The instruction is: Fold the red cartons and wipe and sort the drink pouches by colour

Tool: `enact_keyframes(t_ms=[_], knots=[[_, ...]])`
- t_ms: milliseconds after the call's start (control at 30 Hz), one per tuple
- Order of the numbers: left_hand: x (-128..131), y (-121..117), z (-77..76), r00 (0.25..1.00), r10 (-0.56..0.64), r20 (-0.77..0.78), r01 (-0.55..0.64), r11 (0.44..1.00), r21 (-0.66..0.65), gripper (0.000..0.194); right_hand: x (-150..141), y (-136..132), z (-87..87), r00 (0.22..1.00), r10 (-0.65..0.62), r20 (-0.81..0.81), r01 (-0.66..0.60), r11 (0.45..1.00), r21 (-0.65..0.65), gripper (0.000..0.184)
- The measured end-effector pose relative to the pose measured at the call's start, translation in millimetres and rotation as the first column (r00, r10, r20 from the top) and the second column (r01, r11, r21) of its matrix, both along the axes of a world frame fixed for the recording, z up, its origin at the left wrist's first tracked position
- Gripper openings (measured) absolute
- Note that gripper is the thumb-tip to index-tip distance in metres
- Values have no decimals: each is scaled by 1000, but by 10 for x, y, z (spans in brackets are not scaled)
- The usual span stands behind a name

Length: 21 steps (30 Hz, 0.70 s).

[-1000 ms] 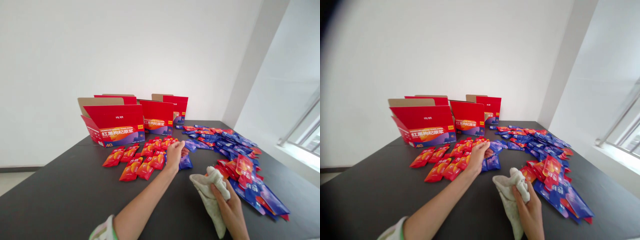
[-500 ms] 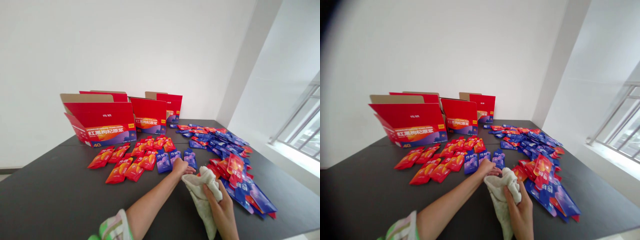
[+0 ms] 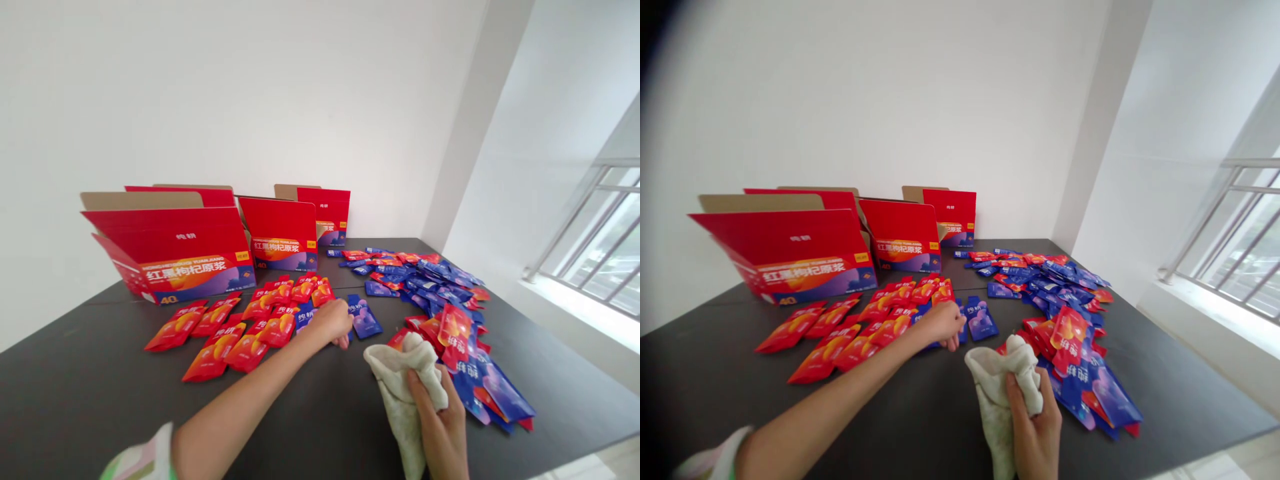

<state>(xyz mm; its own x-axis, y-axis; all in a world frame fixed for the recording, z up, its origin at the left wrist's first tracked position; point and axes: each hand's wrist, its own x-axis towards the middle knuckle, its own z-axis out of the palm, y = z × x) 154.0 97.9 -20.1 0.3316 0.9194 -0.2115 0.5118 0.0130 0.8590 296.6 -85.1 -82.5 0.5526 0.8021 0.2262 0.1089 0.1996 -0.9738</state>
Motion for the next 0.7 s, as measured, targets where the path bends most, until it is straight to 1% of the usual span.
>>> enact_keyframes(t_ms=[33, 100, 167, 233, 300, 333, 367, 433, 467, 500, 567, 633, 667, 700], knots=[[-17, 120, 61, 997, -12, -75, 17, 997, 75, 32, 1, -1, -4, 1000, -18, -13, 18, 1000, 10, 35], [39, 385, 147, 975, -33, -220, 81, 974, 213, 33, -6, -4, -6, 999, -34, -29, 35, 999, 36, 35], [196, 644, 154, 942, -53, -331, 159, 940, 301, 34, -16, -2, -5, 998, -46, -34, 48, 997, 61, 31], [398, 859, 77, 905, -65, -420, 224, 913, 342, 36, -23, 13, -15, 996, -77, -53, 81, 994, 75, 30], [590, 1018, -50, 872, -55, -487, 260, 894, 364, 38, -21, 44, -51, 994, -92, -66, 97, 992, 76, 31], [670, 1079, -117, 857, -43, -513, 269, 888, 374, 39, -15, 66, -79, 995, -87, -47, 90, 994, 69, 32], [737, 1132, -180, 846, -30, -533, 274, 881, 385, 40, -3, 89, -111, 997, -74, 0, 74, 996, 54, 32], [833, 1216, -279, 828, -6, -560, 281, 870, 406, 42, 44, 135, -171, 981, -49, 186, 53, 998, -15, 31], [866, 1251, -311, 822, 2, -569, 284, 865, 414, 43, 80, 154, -189, 949, -30, 312, 56, 996, -74, 31], [893, 1282, -331, 818, 7, -575, 289, 860, 421, 43, 125, 170, -192, 896, -7, 443, 79, 986, -144, 29], [932, 1327, -343, 815, 5, -580, 299, 853, 428, 42, 231, 189, -144, 748, 75, 659, 160, 944, -288, 28], [962, 1345, -331, 816, -10, -578, 309, 852, 422, 40, 339, 190, -25, 615, 204, 761, 211, 888, -409, 33], [973, 1342, -321, 819, -20, -573, 312, 854, 416, 40, 387, 185, 54, 574, 267, 774, 219, 861, -460, 36], [980, 1328, -309, 824, -31, -566, 313, 857, 409, 39, 429, 177, 141, 551, 328, 767, 211, 835, -509, 41]])
